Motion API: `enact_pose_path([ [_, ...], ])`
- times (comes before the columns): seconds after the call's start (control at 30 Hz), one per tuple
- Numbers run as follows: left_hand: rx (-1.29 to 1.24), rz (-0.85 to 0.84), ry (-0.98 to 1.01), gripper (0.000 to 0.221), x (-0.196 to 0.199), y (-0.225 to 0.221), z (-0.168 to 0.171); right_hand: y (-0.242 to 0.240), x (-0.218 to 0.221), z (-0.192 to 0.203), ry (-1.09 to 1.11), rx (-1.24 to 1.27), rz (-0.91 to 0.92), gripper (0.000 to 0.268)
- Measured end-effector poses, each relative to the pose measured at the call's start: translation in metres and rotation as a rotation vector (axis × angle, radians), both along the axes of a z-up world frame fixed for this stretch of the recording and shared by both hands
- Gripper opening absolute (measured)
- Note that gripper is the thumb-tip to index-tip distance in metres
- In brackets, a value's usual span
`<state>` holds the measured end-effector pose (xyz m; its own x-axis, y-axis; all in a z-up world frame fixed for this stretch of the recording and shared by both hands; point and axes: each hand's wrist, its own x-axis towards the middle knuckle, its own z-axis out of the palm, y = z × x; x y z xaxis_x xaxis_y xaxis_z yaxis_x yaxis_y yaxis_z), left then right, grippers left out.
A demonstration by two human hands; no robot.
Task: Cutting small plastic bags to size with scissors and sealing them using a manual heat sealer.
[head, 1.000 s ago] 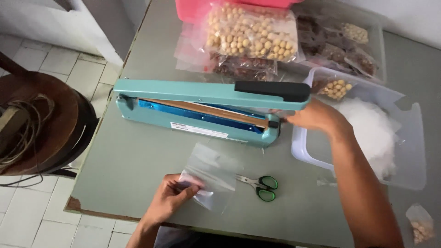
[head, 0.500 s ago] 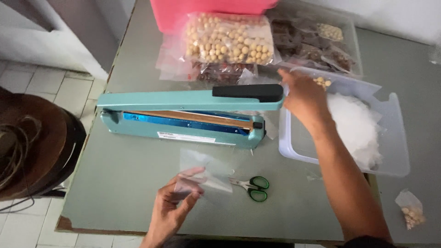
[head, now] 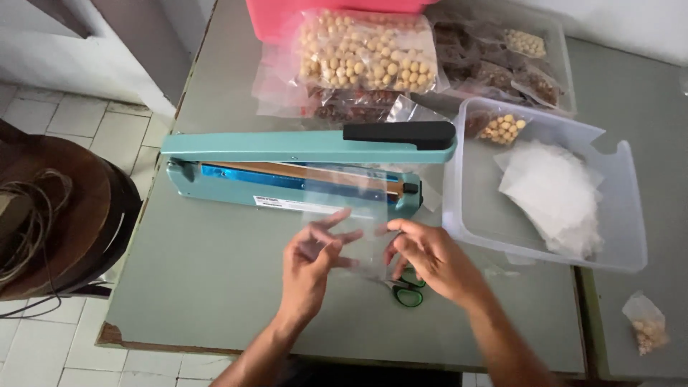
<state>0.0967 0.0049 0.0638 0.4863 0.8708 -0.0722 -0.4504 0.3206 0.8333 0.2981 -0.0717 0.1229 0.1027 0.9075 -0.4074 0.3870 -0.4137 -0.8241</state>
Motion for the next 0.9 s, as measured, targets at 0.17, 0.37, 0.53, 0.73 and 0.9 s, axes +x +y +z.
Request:
enact_pose_path([
  [0.17, -0.128, 0.017, 0.217, 0.022, 0.004, 0.010, 0.000, 0.009, -0.009, -0.028, 0.122, 0.178, -0.247, 0.025],
  [0.37, -0.057, -0.112, 0.414, 0.027, -0.003, 0.020, -0.006, 0.002, -0.021, -0.013, -0.015, 0.173, -0.285, 0.020],
  [0.53, -0.073, -0.159, 0.420, 0.031, 0.004, 0.018, -0.011, -0.003, -0.029, 0.035, -0.376, 0.096, -0.206, 0.019],
  [0.73, -0.058, -0.223, 0.475, 0.033, 0.007, 0.011, -0.013, 0.034, -0.032, 0.124, -0.941, 0.962, -0.055, 0.014],
  [0.9, -0.075, -0.210, 0.506, 0.030, 0.007, 0.009, -0.015, 0.135, -0.009, 0.137, -1.272, 1.071, 0.457, 0.024],
])
